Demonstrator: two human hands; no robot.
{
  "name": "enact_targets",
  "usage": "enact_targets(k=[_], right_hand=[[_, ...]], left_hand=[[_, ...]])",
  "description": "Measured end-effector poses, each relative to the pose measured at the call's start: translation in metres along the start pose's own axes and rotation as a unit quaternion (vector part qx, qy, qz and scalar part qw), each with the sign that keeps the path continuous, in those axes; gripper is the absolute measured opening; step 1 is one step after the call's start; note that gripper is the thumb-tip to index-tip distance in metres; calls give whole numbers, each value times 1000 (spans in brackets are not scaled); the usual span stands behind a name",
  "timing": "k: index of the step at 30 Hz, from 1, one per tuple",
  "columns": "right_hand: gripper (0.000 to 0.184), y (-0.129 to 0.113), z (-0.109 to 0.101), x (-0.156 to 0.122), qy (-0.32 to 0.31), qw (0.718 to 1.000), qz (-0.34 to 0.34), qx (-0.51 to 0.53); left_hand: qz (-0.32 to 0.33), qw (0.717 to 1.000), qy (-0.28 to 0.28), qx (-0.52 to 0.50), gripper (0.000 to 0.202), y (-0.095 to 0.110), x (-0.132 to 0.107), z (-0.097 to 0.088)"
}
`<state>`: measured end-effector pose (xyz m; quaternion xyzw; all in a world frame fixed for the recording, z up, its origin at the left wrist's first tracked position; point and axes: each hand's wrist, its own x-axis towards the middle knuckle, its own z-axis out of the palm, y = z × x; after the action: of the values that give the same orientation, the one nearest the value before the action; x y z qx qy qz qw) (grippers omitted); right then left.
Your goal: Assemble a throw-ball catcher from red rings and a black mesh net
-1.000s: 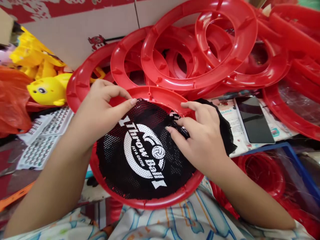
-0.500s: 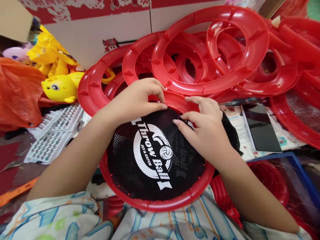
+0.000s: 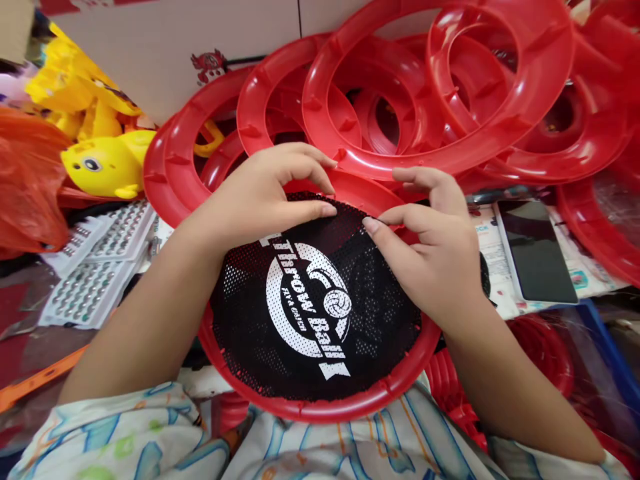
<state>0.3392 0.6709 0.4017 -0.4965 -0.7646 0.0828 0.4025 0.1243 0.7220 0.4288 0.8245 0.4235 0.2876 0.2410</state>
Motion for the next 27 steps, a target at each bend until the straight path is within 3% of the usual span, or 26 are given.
enact_targets(k=[4,12,21,27], right_hand=[[13,-2,0,1,7,1000,2,-1],[15,-2,0,1,13,1000,8,3],[16,0,1,1,42,998,-11,-44],[17,2,3,2,51,998,-14,-44]], left_hand=[[-6,999,31,-14,10,-2,0,3],[0,1000,-9,1,12,-1,-2,-1],[-7,995,93,41,19,-8,4,17],[-18,994,89,58,18,-10,5,22]])
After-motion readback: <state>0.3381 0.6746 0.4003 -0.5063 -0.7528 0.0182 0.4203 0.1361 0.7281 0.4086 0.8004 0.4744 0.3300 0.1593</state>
